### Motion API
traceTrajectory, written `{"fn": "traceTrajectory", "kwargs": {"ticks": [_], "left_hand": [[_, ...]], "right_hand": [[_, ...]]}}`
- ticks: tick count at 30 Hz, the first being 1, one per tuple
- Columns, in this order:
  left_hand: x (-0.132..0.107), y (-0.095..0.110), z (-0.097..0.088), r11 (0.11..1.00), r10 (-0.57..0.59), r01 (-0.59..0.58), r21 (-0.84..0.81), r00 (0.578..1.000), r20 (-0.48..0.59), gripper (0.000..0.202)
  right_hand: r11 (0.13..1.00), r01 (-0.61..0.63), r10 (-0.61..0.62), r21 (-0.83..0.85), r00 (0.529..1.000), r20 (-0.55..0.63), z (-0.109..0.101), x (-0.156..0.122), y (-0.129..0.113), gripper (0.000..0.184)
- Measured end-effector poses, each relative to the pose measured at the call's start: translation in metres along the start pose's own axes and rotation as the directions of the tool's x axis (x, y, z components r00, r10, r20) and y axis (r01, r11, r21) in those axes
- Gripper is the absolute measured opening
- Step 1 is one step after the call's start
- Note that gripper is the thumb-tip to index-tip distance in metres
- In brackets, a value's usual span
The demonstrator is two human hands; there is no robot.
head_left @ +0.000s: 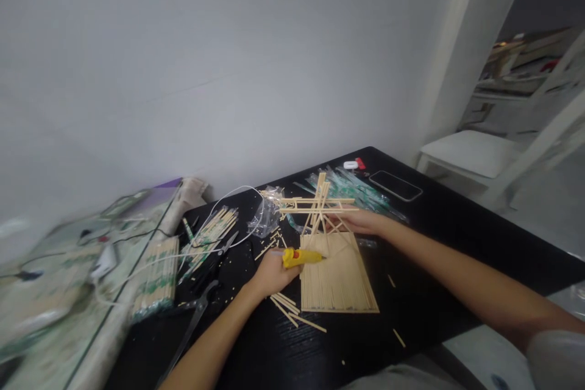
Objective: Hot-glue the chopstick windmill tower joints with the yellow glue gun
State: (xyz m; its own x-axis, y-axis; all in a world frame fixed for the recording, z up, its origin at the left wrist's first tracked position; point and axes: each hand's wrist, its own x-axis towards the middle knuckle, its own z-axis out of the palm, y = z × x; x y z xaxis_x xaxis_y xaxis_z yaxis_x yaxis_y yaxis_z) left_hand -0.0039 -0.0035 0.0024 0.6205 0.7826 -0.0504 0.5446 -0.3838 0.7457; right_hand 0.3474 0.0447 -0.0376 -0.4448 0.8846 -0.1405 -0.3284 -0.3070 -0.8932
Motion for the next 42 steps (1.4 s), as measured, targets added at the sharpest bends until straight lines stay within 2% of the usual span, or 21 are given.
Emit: {"fn": "traceTrajectory", "kwargs": {"ticks": [18,28,42], "left_hand": [[-0.002,0.013,-0.002,0.997,-0.082,0.082,-0.006,0.997,-0.016,0.013],[-0.001,0.016,-0.004,0.998,-0.068,0.069,0.012,0.997,-0.019,0.013],[0.000,0.005,-0.003,0.999,-0.033,0.033,0.037,0.999,-0.002,0.014]], "right_hand": [[1.000,0.025,-0.025,-0.005,0.999,0.022,-0.003,0.003,0.002,0.025],[1.000,0.022,-0.022,0.005,1.000,0.019,-0.006,0.003,0.004,0.024],[1.000,0.019,-0.019,0.012,1.000,0.020,-0.002,0.001,0.001,0.025]]}}
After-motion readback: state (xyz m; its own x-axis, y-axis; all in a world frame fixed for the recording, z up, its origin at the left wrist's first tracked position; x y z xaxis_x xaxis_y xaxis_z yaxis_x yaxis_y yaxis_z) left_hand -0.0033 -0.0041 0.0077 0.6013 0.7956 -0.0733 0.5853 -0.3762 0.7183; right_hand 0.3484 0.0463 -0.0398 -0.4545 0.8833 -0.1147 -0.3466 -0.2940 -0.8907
